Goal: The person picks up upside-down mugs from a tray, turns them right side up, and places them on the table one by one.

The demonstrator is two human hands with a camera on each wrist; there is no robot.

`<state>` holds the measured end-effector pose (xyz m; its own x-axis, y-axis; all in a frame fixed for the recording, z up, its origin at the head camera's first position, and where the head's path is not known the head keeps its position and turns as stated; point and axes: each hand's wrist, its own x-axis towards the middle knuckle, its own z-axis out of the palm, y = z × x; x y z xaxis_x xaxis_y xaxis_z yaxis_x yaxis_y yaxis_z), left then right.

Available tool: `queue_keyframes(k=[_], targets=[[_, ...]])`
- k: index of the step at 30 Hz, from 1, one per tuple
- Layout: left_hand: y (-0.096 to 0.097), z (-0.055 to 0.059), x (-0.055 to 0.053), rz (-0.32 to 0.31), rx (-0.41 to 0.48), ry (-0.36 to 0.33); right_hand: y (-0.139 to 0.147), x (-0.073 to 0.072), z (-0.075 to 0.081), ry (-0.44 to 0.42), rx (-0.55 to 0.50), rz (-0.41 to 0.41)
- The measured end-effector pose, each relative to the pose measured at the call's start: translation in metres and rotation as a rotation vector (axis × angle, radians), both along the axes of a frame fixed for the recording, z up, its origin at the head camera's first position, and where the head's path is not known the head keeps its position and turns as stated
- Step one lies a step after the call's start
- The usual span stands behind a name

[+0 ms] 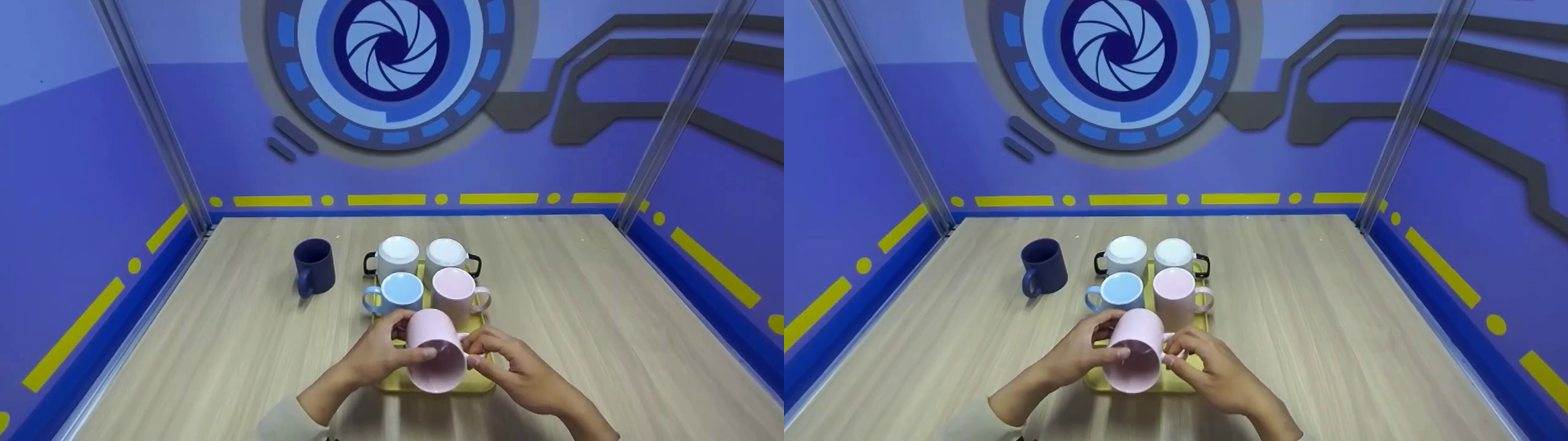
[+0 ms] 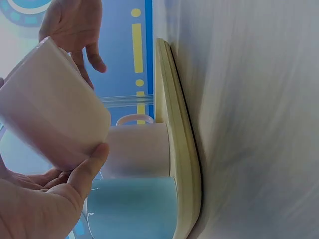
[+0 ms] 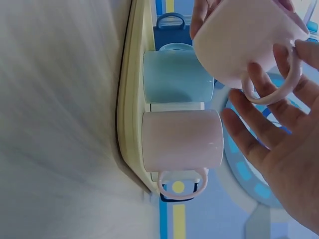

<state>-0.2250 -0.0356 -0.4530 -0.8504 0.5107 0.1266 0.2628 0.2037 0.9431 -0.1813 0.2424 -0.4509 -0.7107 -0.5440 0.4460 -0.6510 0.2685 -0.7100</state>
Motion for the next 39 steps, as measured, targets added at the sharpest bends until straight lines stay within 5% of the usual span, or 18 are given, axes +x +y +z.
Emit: queue_keyframes(k=[9,21,26,33,39], targets=[[0.001,0.005,0.002,-0.038,0.033,-0.117,-0.001,0.001,-0.001,0.044,-0.022,0.098],[0.003,0.007,0.007,-0.1,0.107,-0.223,-0.004,0.002,0.0,-0.003,-0.037,0.013],[0.002,0.007,0.008,-0.158,0.125,-0.247,-0.003,0.001,0.0,-0.085,-0.049,-0.015],[0.002,0.003,0.007,-0.246,0.146,-0.208,-0.002,-0.006,0.0,-0.231,-0.106,-0.031],[0.01,0.0,0.012,-0.139,0.067,-0.128,-0.002,-0.01,0.0,-0.312,-0.111,-0.039]])
